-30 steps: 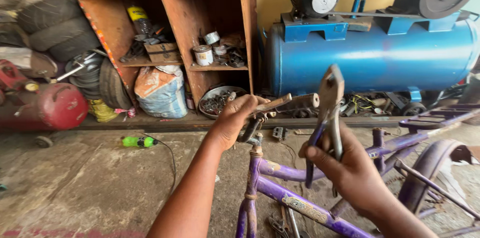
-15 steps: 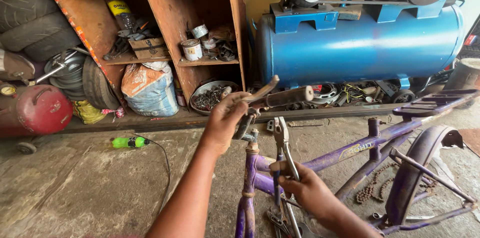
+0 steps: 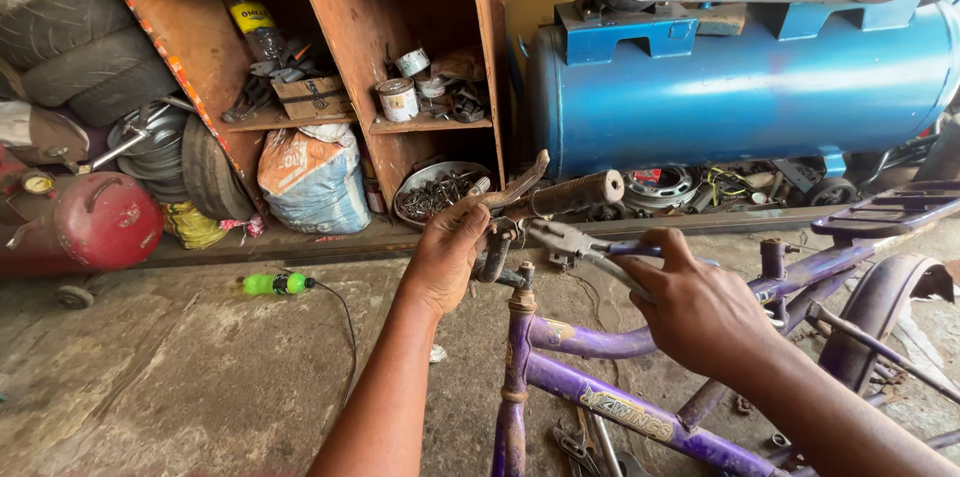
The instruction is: The person uses pliers to twist and remove wires or components from the handlebars of a purple bicycle frame.
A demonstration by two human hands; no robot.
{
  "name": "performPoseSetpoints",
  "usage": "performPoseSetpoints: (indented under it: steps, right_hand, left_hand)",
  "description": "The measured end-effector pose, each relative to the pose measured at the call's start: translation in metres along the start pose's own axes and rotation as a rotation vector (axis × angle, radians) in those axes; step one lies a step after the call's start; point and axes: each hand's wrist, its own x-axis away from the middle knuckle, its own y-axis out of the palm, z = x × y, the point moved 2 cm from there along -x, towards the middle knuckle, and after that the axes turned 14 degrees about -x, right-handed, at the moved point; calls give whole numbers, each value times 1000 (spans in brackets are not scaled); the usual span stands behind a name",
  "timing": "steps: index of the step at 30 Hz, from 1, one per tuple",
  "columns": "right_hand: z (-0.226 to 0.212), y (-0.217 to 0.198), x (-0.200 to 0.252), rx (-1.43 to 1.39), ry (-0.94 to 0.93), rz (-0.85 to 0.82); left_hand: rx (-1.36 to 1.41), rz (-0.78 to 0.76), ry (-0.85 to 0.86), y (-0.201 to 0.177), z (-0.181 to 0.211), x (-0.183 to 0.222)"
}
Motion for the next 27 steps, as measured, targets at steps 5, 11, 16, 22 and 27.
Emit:
performPoseSetpoints:
  steps: [5, 11, 16, 22, 27]
  right_hand:
    - [-5, -1, -6, 14, -34, 7]
    - [0, 2, -11, -1, 4, -50]
    - [5, 7, -16, -79, -110, -15]
    - [2, 5, -14, -87, -33, -14]
    - [4, 3, -15, -75, -39, 25]
  left_hand:
    - [1, 24, -62, 3, 7, 2]
    - [18, -12, -1, 3, 7, 2]
    - [44, -28, -9, 5, 9, 4]
    - [33, 3, -31, 7, 9, 6]
    - [-67, 79, -33, 10, 2, 7]
